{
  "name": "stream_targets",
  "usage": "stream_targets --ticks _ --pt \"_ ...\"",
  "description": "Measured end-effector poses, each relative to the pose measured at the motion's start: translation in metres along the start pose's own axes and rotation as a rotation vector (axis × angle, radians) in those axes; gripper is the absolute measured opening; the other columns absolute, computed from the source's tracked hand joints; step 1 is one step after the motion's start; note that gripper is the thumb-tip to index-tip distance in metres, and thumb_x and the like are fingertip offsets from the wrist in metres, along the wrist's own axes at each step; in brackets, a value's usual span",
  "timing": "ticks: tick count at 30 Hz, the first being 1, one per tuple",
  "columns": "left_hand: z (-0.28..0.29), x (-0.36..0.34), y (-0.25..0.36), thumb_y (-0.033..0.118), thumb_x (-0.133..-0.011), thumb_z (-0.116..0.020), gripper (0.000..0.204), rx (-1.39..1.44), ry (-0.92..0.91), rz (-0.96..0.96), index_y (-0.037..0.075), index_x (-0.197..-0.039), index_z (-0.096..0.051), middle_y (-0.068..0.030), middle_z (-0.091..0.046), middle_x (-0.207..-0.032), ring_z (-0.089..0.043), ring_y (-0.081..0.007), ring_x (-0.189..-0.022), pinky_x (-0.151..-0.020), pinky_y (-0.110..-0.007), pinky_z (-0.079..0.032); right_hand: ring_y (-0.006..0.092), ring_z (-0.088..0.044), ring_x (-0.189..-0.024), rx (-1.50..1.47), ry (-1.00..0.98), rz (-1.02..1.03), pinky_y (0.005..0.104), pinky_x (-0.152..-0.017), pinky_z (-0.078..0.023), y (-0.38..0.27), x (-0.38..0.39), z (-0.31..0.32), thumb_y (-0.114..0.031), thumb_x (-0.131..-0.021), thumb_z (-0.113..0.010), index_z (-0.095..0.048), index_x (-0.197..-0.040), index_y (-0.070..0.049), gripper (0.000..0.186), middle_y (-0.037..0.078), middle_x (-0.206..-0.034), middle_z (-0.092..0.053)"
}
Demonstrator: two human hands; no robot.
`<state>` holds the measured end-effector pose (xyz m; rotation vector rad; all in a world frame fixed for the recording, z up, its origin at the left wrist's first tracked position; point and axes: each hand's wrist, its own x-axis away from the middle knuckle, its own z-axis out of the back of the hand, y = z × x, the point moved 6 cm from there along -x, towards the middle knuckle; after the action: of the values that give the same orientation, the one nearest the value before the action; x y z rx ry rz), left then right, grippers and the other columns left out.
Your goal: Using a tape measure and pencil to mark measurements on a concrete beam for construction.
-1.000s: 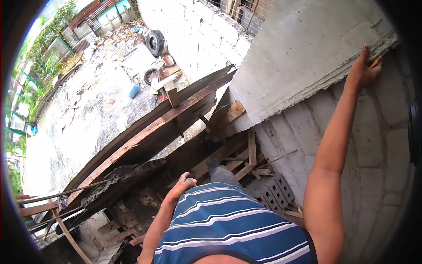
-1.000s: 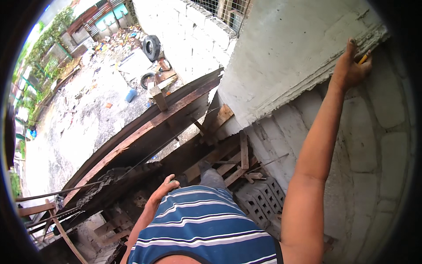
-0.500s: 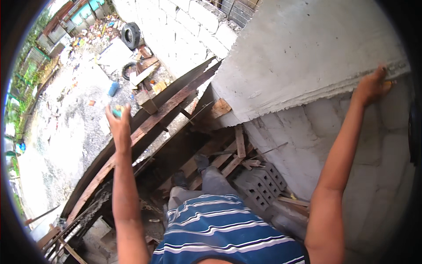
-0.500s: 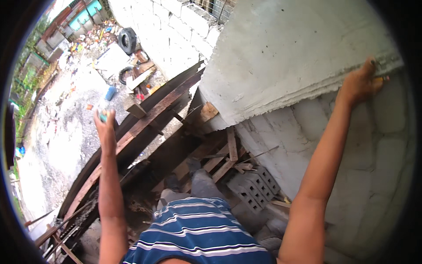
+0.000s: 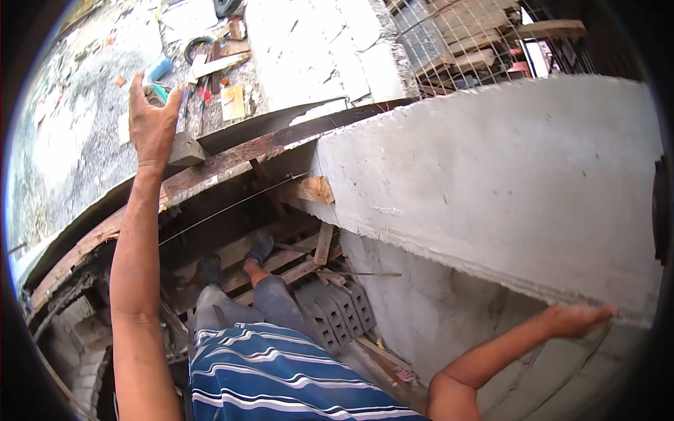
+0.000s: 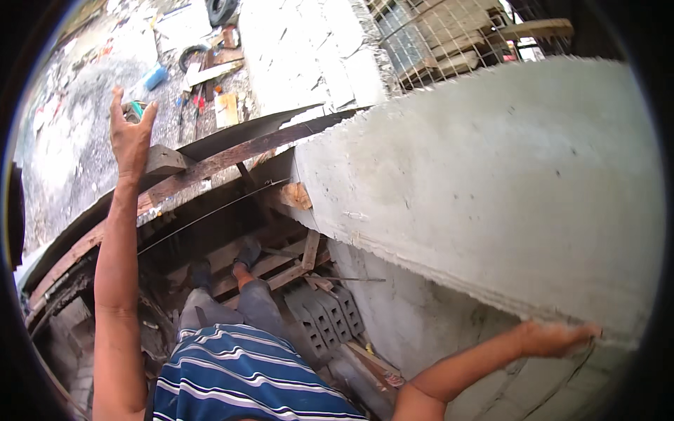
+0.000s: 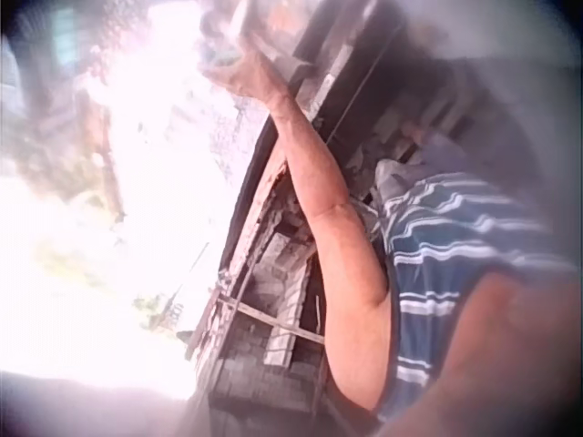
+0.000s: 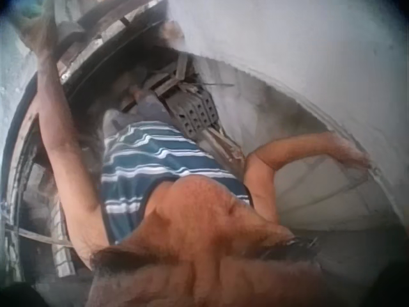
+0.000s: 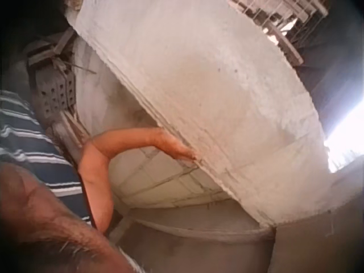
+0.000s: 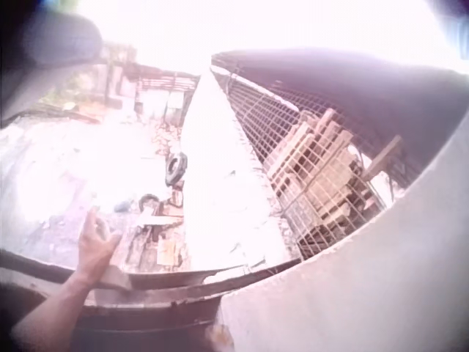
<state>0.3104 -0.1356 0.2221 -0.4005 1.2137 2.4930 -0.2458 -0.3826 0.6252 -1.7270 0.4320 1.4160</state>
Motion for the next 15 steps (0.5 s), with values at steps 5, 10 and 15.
stream_targets --ticks 5,10,15 --pt "-0.012 0.005 -0.003 0.037 -0.085 -0.078 0.075 -0.039 -0.150 0.094 0.013 -0.148 -0.046 -0.0217 -0.057 -0.139 -0.056 -0.0358 -0.129 -0.109 -0.044 -0.043 0.0331 -0.037 -0.142 -0.227 -0.197 0.096 0.0434 -0.120 -0.029 -0.013 0.007 -0.017 -0.051 -0.105 -0.047 -0.030 -0.151 0.010 0.079 0.022 -0.158 -0.032" --pt "-0.024 0.000 -0.006 0.036 -0.085 -0.077 0.072 -0.105 -0.273 0.083 0.011 -0.147 -0.050 -0.0215 -0.058 -0.139 -0.058 -0.0338 -0.128 -0.108 -0.044 -0.044 0.0326 -0.031 -0.145 -0.300 -0.255 0.100 0.0440 -0.123 -0.024 -0.020 0.024 -0.029 -0.052 -0.103 -0.050 -0.026 -0.154 0.007 0.081 0.018 -0.162 -0.026" --pt "-0.031 -0.003 -0.013 0.038 -0.087 -0.076 0.069 -0.133 -0.371 0.062 0.010 -0.145 -0.052 -0.0236 -0.062 -0.133 -0.061 -0.0341 -0.123 -0.105 -0.042 -0.046 0.0332 -0.030 -0.146 -0.256 -0.287 0.175 0.0446 -0.124 -0.021 -0.030 0.027 -0.032 -0.051 -0.102 -0.051 -0.026 -0.155 0.004 0.081 0.016 -0.163 -0.026"
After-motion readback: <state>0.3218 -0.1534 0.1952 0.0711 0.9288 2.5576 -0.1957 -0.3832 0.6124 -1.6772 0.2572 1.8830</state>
